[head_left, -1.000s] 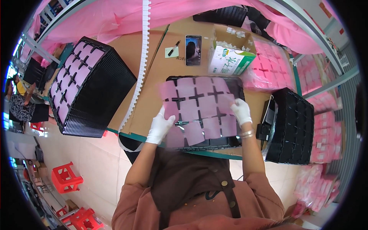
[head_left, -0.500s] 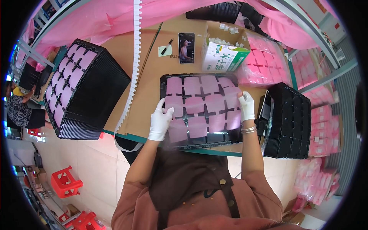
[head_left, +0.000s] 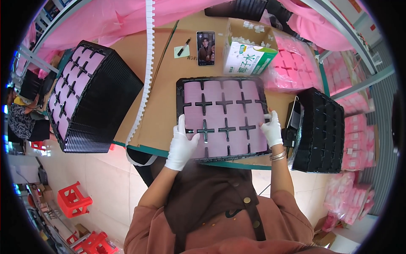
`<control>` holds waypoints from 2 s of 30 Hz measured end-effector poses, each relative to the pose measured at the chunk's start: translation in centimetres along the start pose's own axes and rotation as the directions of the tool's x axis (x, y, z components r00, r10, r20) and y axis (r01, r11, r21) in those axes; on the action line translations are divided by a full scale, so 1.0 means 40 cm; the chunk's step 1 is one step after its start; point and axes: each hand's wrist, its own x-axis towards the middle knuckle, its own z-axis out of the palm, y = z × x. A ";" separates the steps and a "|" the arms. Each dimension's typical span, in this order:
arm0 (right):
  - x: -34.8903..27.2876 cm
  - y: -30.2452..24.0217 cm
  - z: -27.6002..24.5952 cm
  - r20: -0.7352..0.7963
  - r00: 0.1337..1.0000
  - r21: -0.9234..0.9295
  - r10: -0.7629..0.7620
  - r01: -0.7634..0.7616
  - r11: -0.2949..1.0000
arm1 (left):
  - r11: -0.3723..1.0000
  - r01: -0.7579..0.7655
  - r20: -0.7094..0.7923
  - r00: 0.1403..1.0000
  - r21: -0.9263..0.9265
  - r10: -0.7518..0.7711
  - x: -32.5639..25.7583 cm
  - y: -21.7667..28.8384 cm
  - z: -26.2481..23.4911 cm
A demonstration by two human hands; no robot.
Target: The person places pink foam inserts into black plastic trays, then attaches white plastic fastener strips by hand.
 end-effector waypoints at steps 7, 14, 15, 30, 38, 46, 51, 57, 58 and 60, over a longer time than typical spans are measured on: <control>0.027 0.058 0.009 -0.124 0.975 -0.248 -0.182 0.147 0.958 | 0.998 0.054 0.046 0.997 0.020 -0.055 -0.006 -0.001 0.008; 0.032 0.005 -0.046 -0.232 0.951 -0.210 -0.205 0.157 0.965 | 0.919 -0.104 -0.285 0.932 0.381 0.223 -0.022 -0.013 -0.064; 0.060 0.002 -0.039 -0.158 0.966 -0.160 -0.207 0.182 0.970 | 0.887 -0.138 -0.287 0.914 0.442 0.285 -0.006 0.001 -0.067; 0.392 0.001 0.099 0.353 0.935 0.853 0.028 -0.334 0.400 | 0.632 -0.493 0.249 0.864 0.597 0.438 0.296 -0.050 0.058; 0.298 -0.059 0.123 -0.108 0.953 -0.046 -0.282 0.279 0.959 | 0.592 -0.513 0.229 0.841 0.621 0.490 0.247 -0.062 0.074; 0.005 -0.099 -0.006 0.176 0.977 -0.475 -0.117 0.188 0.859 | 0.563 -0.673 0.357 0.736 0.480 0.575 0.082 -0.018 -0.012; -0.086 -0.043 -0.049 0.342 0.895 -0.624 -0.288 0.445 0.642 | 0.552 -0.714 0.496 0.698 0.431 0.516 -0.041 -0.048 -0.104; -0.090 0.016 -0.119 0.518 0.768 -0.562 -0.376 0.637 0.527 | 0.562 -0.716 0.457 0.697 0.413 0.552 -0.096 -0.105 -0.153; -0.068 0.076 -0.100 0.330 0.871 -0.564 -0.365 0.491 0.664 | 0.806 -0.476 0.250 0.878 0.352 0.409 -0.111 -0.124 -0.115; -0.066 0.067 -0.072 -0.022 0.984 -0.426 -0.179 0.153 0.892 | 0.947 -0.057 -0.003 0.998 0.315 0.061 -0.119 -0.100 -0.070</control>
